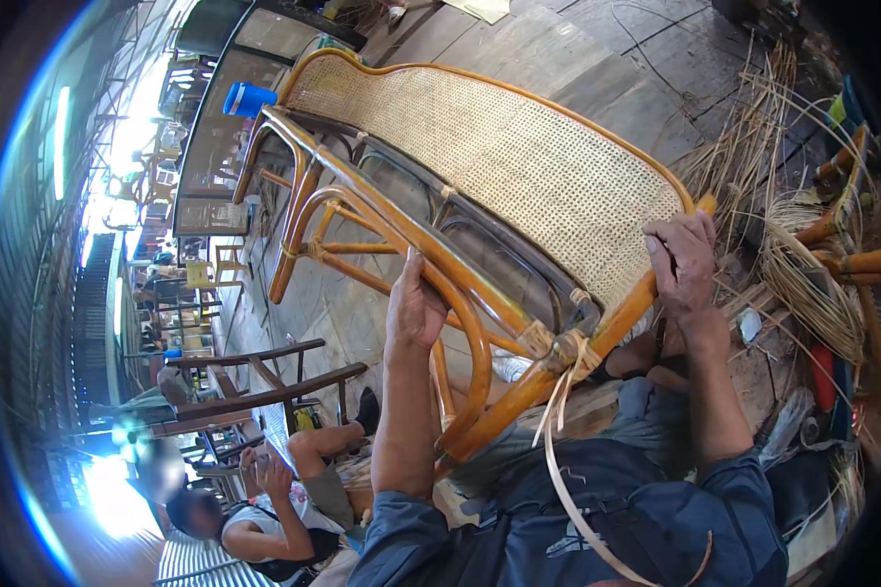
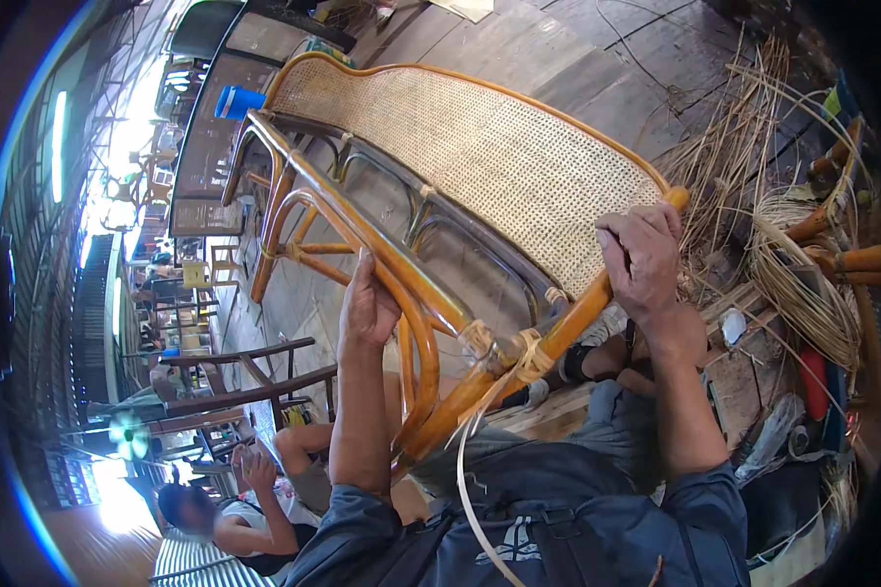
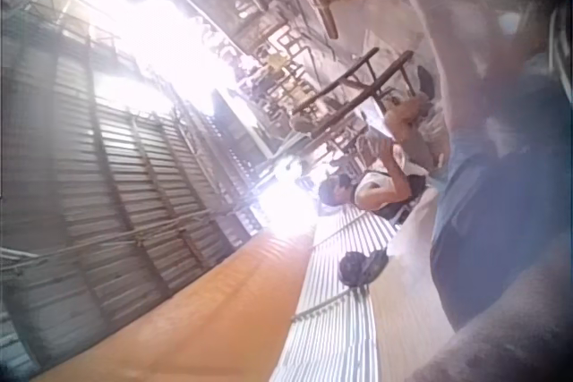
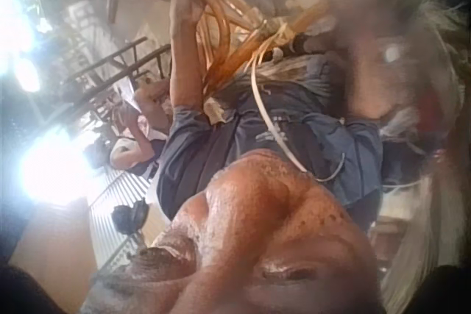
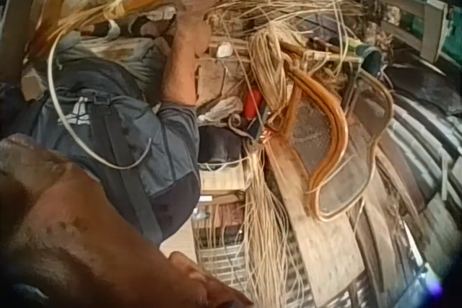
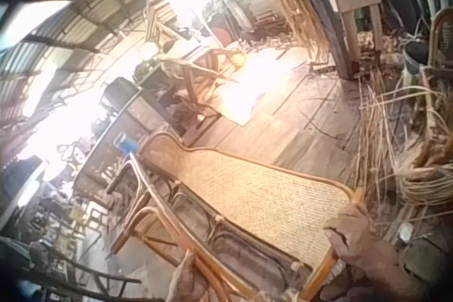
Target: Weaving and repairing rattan/bamboo chairs using hammer, pliers, and weaving strips.
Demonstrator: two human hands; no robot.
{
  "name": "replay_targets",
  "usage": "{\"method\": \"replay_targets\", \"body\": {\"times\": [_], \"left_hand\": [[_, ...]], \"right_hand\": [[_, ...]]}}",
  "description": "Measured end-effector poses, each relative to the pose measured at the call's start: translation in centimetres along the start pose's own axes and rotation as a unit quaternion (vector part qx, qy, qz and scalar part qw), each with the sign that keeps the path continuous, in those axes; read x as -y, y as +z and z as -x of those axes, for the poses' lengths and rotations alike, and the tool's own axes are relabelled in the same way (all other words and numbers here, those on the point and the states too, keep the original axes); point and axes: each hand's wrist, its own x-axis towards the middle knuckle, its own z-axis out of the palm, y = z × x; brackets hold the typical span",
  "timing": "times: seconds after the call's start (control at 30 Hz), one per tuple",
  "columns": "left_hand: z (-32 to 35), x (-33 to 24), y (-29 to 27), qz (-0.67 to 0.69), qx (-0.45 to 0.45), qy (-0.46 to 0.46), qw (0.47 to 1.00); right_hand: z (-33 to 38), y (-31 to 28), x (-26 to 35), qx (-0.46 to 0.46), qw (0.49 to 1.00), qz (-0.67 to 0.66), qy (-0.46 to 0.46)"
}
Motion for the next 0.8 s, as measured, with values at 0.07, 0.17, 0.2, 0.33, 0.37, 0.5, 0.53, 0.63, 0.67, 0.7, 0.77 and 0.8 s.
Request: {"method": "replay_targets", "body": {"times": [0.07,0.17,0.2,0.33,0.37,0.5,0.53,0.63,0.67,0.7,0.77,0.8], "left_hand": [[-0.9,-0.5,-0.9,0.021,0.003,0.008,1.000],[-1.8,-0.8,-0.2,0.021,-0.027,0.035,0.999],[-1.9,-0.9,0.4,-0.010,-0.065,0.048,0.997],[-2.6,-1.1,0.2,-0.068,-0.118,0.076,0.988],[-2.5,-1.1,0.3,-0.071,-0.115,0.076,0.988],[-2.4,-1.1,1.2,-0.093,-0.139,0.082,0.982],[-2.5,-1.2,1.0,-0.084,-0.158,0.087,0.980],[-2.4,-0.2,1.6,-0.106,-0.190,0.102,0.971],[-2.5,0.0,1.7,-0.106,-0.193,0.100,0.970],[-2.5,0.0,1.8,-0.122,-0.173,0.105,0.972],[-2.5,0.1,1.9,-0.133,-0.157,0.118,0.971],[-2.4,0.1,2.1,-0.126,-0.154,0.120,0.973]], "right_hand": [[0.0,0.2,-0.1,0.005,1.000,-0.010,0.010],[0.2,0.6,-0.5,-0.011,1.000,-0.012,0.003],[0.3,0.7,-0.6,-0.009,1.000,-0.017,0.009],[0.5,0.7,-0.8,-0.011,0.999,-0.036,0.032],[0.5,0.7,-0.9,-0.010,0.998,-0.038,0.040],[0.6,0.6,-1.2,0.001,0.997,-0.052,0.058],[0.6,0.8,-1.3,0.002,0.997,-0.057,0.054],[0.7,0.6,-1.3,0.005,0.995,-0.068,0.065],[0.7,0.5,-1.3,0.008,0.995,-0.069,0.067],[0.7,0.5,-1.3,0.007,0.996,-0.064,0.066],[0.6,0.6,-1.3,0.005,0.996,-0.064,0.056],[0.5,0.6,-1.3,0.001,0.996,-0.065,0.055]]}}
